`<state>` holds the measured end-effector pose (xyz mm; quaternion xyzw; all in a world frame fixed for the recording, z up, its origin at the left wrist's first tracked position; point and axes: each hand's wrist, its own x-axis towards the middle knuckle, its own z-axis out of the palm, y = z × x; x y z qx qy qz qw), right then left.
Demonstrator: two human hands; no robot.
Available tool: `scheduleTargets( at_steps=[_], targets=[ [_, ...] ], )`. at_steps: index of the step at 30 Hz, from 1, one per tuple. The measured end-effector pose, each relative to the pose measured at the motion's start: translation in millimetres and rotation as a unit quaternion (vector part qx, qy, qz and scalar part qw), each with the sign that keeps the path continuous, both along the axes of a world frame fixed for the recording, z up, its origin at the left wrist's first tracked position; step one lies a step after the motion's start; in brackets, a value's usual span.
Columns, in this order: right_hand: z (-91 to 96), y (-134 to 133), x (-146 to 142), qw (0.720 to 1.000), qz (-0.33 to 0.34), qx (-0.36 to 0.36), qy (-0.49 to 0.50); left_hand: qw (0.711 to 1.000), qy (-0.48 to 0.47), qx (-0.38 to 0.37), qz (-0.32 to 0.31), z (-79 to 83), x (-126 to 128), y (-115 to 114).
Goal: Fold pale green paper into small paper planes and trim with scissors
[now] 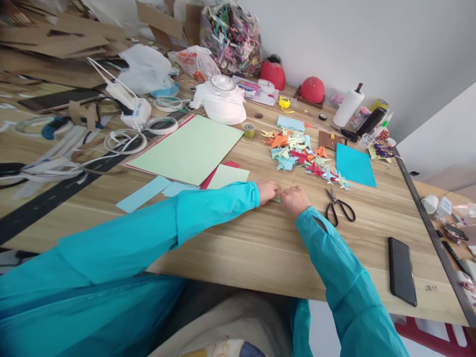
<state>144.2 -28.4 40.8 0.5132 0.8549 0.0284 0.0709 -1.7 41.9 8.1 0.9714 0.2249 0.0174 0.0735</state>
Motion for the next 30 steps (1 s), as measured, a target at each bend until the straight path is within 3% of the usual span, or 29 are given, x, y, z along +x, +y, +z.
scheduleTargets(
  at_steps=[5,14,23,30],
  targets=[
    [1.5,-0.6,-1.2,1.000,-0.005,-0.006,-0.004,1.000,-0.008,-0.009,0.015,-2.1,-0.8,-1.8],
    [-5.3,-0.8,-0.7,0.999,0.034,0.016,0.006,0.998,-0.050,0.041,-0.026,-3.7,8.9,-16.7],
    [-1.9,1.4,1.3,1.000,0.013,-0.016,0.013,0.999,-0.007,-0.028,0.014,1.1,-0.3,-0.5],
    [10.4,5.8,-5.4,0.999,0.001,-0.040,-0.028,0.996,-0.027,-0.045,0.067,2.1,4.1,-3.2]
  ],
)
